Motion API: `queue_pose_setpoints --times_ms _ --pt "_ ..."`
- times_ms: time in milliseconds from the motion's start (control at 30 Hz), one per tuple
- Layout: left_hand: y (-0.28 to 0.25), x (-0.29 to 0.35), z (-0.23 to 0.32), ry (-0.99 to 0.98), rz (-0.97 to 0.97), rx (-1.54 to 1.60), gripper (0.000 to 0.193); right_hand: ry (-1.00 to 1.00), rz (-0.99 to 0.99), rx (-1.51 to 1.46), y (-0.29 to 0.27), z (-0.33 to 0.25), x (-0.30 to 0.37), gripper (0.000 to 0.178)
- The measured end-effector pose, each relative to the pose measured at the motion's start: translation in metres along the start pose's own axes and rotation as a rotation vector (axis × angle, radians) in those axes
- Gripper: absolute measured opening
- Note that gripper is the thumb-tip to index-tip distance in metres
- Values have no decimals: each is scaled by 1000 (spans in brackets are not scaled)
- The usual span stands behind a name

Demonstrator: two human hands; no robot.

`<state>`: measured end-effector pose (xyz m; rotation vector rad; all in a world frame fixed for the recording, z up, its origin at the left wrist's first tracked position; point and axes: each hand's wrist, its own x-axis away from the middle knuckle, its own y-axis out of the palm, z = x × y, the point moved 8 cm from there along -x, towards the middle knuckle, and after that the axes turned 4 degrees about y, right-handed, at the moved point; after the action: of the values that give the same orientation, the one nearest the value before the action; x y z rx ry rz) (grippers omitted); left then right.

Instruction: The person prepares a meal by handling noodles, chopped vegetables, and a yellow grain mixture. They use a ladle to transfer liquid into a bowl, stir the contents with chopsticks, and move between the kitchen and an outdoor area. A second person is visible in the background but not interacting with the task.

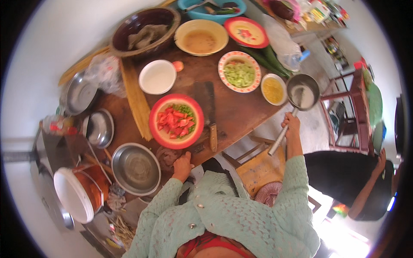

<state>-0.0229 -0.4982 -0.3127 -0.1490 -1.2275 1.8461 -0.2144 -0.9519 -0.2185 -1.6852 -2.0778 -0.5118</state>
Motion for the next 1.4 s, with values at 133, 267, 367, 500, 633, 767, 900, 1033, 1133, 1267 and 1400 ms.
queue_pose_setpoints --times_ms 133,267,367,500,633,767,900,1033,1133,1267,1400 --pt "0 1 -1 -3 5 6 44 65 -115 -68 8 3 25 13" --pt "3 4 -3 26 48 7 43 145 -274 -112 31 11 60 13" --pt "7 6 -5 13 77 23 41 206 -411 -82 58 20 97 13" --pt "6 12 -3 -8 142 4 38 298 -561 -18 103 34 151 14" --pt "4 27 -2 -12 194 49 35 384 -739 82 154 57 202 17" --pt "-37 58 5 141 293 239 29 455 -896 231 202 85 249 23" --pt "-52 98 -12 113 386 374 22 586 -1051 389 248 116 303 24" --pt "-55 146 -41 -35 360 494 21 692 -1202 476 283 146 348 26" --pt "-23 177 -78 -274 280 692 25 732 -1284 503 305 161 385 26" --pt "-8 213 -121 -427 479 1165 34 759 -1343 528 330 175 427 24" --pt "-29 230 -140 -438 584 1460 34 752 -1443 524 362 175 485 25"
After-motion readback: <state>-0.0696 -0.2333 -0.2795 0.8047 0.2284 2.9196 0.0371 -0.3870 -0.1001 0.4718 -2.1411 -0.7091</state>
